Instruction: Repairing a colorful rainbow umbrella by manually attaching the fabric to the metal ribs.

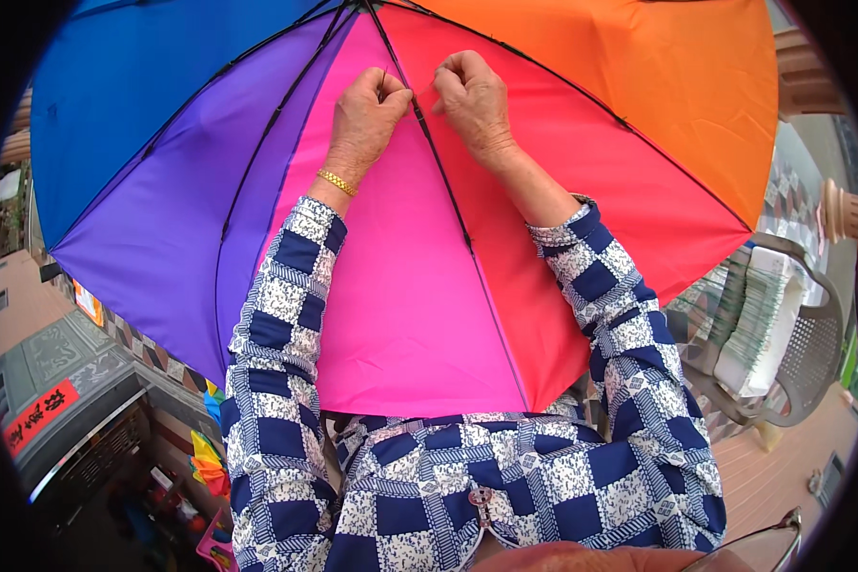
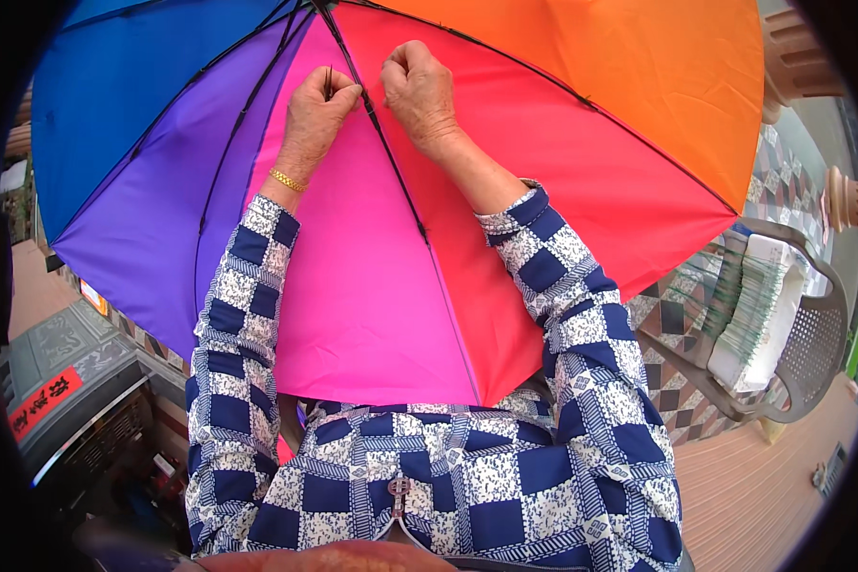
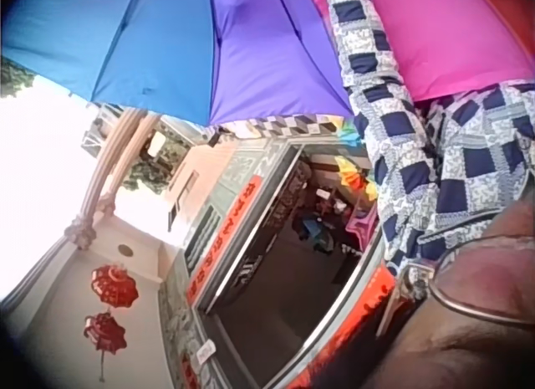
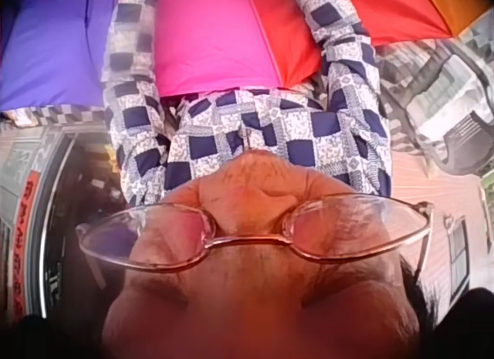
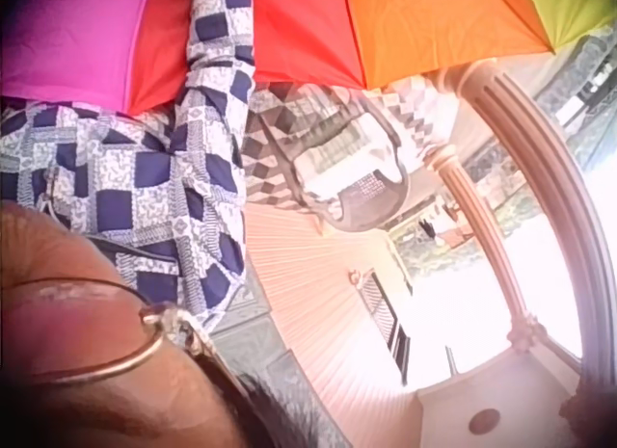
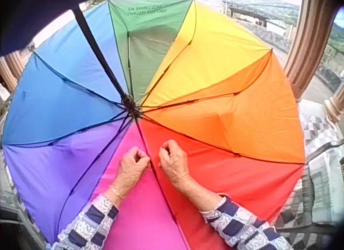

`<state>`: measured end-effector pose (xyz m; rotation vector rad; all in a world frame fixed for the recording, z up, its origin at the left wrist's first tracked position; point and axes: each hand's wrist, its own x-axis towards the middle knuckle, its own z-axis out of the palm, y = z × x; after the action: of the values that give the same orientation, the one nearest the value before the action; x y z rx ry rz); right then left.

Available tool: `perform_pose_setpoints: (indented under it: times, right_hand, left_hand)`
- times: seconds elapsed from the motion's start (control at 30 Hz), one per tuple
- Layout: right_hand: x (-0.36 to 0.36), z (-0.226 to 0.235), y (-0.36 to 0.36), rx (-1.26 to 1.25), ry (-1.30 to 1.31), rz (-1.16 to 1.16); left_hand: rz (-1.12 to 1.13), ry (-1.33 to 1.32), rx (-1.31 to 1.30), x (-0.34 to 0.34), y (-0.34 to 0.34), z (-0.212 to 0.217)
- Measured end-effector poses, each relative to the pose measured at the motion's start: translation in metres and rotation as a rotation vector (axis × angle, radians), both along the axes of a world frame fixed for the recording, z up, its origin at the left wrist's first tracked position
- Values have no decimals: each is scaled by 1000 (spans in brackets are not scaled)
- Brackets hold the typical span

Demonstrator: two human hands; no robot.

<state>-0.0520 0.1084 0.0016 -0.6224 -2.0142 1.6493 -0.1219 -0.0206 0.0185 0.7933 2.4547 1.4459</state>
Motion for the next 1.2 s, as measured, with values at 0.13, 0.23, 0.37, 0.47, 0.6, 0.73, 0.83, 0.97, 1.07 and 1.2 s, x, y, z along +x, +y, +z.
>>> perform_pose_setpoints:
  times: [0.13, 0.23, 0.37, 0.47, 0.6, 0.73, 0.83, 0.97, 1.07, 1.2]
  right_hand:
    - [7, 5, 7, -60, 48, -69]
    - [13, 12, 14, -110, 89, -97]
    - [17, 17, 24, -227, 199, -149]
    - [18, 20, 27, -354, 293, -157]
    - [21, 30, 28, -714, 393, -144]
    - [21, 40, 20, -1159, 398, -121]
    - [20, 37, 17, -1246, 399, -58]
    - [21, 42, 45, -1261, 453, -2]
    - [21, 55, 65, -1082, 469, 270]
    - [29, 69, 56, -885, 260, 226]
  left_hand:
    - [-46, 26, -2, 6, 3, 6]
    - [-119, 115, -143, 13, 9, 20]
    - [-177, 281, -371, 10, 17, 24]
    - [-181, 372, -498, 10, 20, 25]
    - [-152, 414, -598, 17, 22, 27]
    - [-104, 395, -550, 19, 17, 23]
    - [-88, 413, -433, 20, 12, 17]
    - [-113, 485, -377, 19, 12, 13]
    - [-120, 487, -385, 17, 10, 14]
    - [-122, 444, -331, 18, 5, 11]
